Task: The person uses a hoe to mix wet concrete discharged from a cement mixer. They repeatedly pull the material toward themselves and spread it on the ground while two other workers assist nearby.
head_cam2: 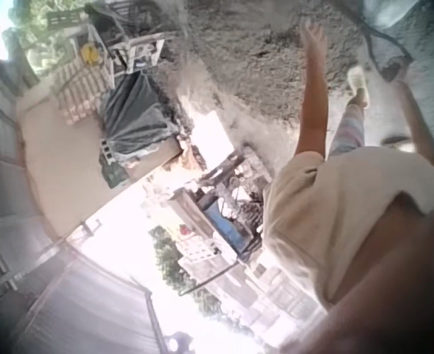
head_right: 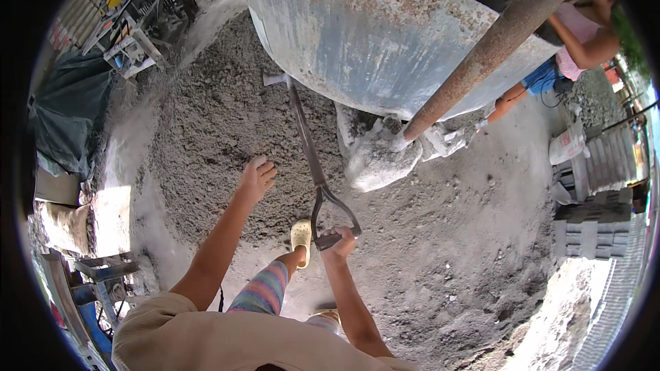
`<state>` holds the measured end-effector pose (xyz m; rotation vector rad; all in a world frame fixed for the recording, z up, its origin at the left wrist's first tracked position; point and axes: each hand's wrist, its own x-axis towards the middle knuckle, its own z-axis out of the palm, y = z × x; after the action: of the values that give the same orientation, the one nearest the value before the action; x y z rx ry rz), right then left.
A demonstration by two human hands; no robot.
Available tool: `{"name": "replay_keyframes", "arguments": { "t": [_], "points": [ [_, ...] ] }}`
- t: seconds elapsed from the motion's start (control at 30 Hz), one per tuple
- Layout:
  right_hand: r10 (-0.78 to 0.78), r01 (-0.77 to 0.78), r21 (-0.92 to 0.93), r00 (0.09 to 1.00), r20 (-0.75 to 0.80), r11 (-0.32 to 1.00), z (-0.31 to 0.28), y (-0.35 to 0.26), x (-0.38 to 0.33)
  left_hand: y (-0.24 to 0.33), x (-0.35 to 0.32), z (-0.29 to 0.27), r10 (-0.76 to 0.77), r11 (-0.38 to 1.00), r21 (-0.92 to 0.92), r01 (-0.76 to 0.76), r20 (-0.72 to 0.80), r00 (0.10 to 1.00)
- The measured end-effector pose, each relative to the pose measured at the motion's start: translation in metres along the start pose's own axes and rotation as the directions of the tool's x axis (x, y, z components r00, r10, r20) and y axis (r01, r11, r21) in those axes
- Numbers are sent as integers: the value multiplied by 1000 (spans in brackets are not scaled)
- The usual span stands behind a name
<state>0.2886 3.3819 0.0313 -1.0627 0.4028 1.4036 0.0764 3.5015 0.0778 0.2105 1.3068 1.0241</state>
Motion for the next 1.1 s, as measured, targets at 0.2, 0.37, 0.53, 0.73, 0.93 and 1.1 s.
{"name": "replay_keyframes", "arguments": {
  "t": [0.2, 0.37, 0.53, 0.73, 0.93, 1.1],
  "points": [
    [25, -23, -21, 997, 76, 1000, -8, -7, -71, -62, 44, 21, -393, 914, 2, 405, 245, 886],
    [-40, 41, -112, 999, 17, 993, -106, -31, -119, -125, 84, 62, -422, 906, 0, 422, 51, 905],
    [-378, 490, -448, 869, 321, 748, -183, -52, -135, -216, 63, 40, -356, 912, -163, 377, 145, 923],
    [-487, 648, -688, 740, 464, 328, -242, -78, -168, -268, -22, -23, -312, 809, -473, 348, 155, 937],
    [-224, 904, -308, 247, 943, -297, -189, -91, -223, -217, -83, -54, 468, 285, -822, 493, 568, 677],
    [-71, 937, -135, 119, 990, -322, -150, -98, -278, -149, -125, -42, 492, 398, -820, 411, 569, 658]
  ]
}}
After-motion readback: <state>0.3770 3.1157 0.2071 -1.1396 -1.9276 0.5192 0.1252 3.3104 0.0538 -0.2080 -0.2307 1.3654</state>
